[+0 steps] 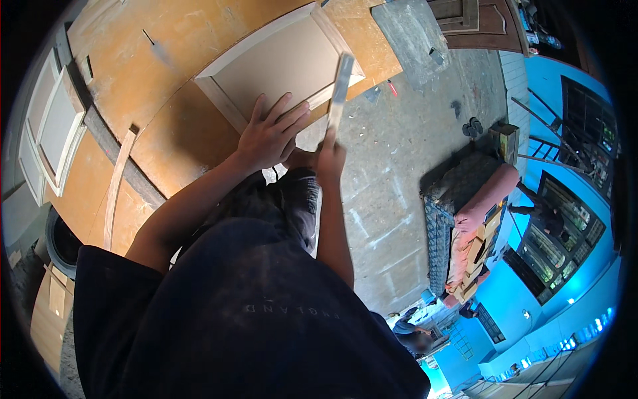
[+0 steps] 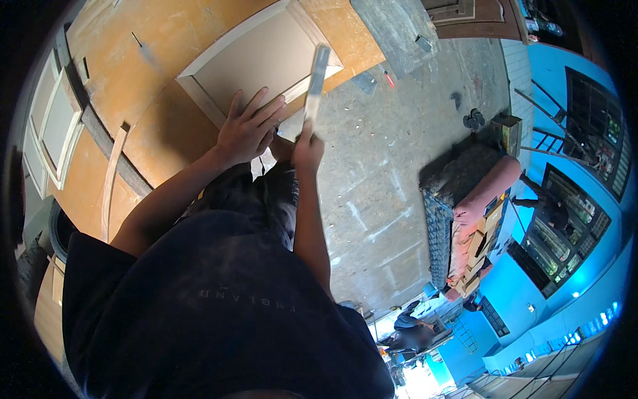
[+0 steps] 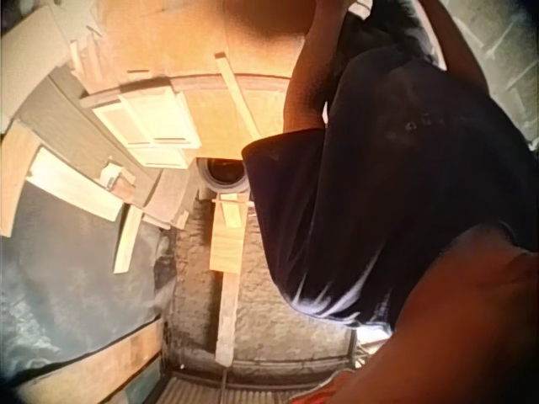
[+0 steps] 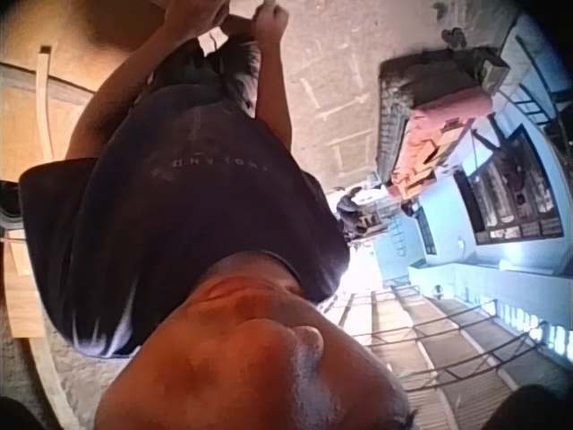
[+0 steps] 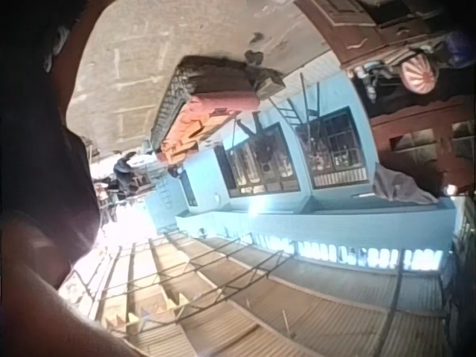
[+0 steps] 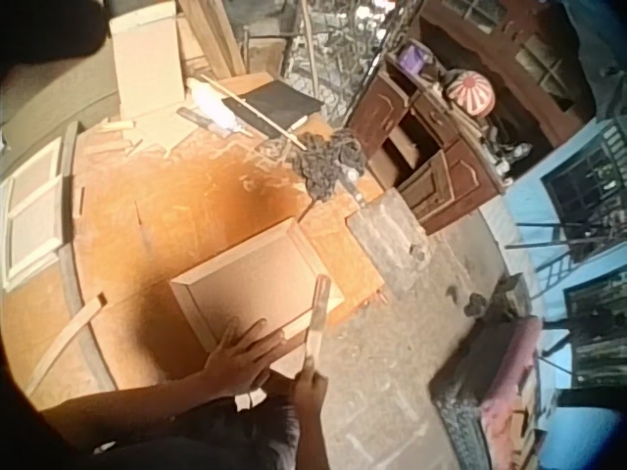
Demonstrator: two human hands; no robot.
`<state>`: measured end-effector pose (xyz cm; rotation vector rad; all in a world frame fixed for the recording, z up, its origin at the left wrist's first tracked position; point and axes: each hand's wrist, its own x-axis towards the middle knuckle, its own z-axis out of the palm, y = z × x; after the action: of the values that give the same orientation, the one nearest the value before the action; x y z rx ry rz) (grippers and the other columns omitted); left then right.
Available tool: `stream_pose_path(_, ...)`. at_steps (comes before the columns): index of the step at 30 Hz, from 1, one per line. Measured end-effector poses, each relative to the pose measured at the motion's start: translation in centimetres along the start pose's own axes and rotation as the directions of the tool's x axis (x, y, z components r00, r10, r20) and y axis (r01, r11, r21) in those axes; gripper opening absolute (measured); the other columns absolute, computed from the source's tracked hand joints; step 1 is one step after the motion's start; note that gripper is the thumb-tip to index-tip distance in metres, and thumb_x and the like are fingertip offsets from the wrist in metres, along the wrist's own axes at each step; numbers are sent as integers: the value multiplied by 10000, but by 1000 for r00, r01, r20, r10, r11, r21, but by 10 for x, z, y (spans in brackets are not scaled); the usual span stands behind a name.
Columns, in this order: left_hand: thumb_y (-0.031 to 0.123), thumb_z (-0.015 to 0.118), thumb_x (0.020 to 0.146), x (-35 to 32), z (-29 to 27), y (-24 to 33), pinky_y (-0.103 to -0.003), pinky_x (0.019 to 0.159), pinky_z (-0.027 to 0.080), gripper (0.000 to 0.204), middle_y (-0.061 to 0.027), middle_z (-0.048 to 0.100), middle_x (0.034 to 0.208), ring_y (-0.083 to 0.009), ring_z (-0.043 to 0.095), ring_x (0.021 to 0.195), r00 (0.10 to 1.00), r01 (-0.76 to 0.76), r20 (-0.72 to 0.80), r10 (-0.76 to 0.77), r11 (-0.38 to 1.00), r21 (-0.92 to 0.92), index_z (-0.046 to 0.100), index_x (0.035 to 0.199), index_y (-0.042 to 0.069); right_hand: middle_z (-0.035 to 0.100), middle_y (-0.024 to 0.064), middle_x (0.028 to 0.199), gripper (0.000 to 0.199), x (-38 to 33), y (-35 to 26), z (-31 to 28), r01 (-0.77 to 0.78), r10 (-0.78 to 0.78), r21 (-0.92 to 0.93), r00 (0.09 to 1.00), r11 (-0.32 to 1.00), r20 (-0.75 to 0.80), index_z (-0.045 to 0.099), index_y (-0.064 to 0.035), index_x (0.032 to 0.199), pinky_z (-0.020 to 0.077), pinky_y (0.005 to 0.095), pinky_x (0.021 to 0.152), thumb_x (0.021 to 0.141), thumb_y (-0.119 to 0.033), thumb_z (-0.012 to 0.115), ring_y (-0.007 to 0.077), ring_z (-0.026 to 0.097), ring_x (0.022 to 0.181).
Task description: Assembling and fitting pieces of a wooden frame using a scraping tool.
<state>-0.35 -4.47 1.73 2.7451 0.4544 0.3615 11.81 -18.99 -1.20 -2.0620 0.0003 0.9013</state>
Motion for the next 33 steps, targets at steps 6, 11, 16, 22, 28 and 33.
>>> stream_pose_path(6,224,654,847,-1,1,0,-644,1150,215,545,4,470,1509,-270,347,1447,1000,2,25,-3,1000,16,562,1379,146,500,26,558,634,27,-57,3,-66,74,231,997,971,-25,559,-10,672,389,320,480,1031,-528,493,131,457,474)
stream_pose_path(11,220,642,865,-2,-3,-3,-641,1152,211,527,-1,475,1500,-273,347,1445,999,23,34,-23,1000,-3,556,1379,143,526,49,585,645,-27,5,11,-98,98,114,995,989,5,552,2,666,402,313,525,1031,-527,490,135,508,561)
stream_pose_path(16,226,637,871,2,0,1,-640,1153,211,522,-3,477,1495,-275,356,1437,999,9,30,-9,1000,0,552,1380,148,510,47,569,650,45,-59,-1,-39,54,191,996,981,-74,542,-18,688,389,310,438,1016,-576,484,139,479,464)
stream_pose_path(22,211,618,897,3,-2,3,-643,1157,201,477,-18,463,1519,-285,356,1446,999,0,39,0,1000,-22,579,1366,136,515,46,563,630,11,-14,9,109,-90,146,987,983,-131,565,-7,683,360,315,424,1031,-526,481,140,455,440)
stream_pose_path(28,206,619,885,3,-4,2,-644,1156,200,479,-12,461,1524,-282,358,1446,999,21,30,-20,1000,-24,588,1357,136,479,25,543,613,11,-29,14,-28,50,296,997,955,-64,543,-34,686,337,296,394,1023,-543,488,112,444,440)
stream_pose_path(33,210,648,836,8,4,4,-658,1138,217,559,-15,462,1509,-279,358,1437,1000,-12,5,12,1000,-6,564,1385,150,497,28,577,603,63,-83,-10,-107,129,351,991,930,-39,503,-66,674,345,282,375,1015,-563,495,109,445,430)
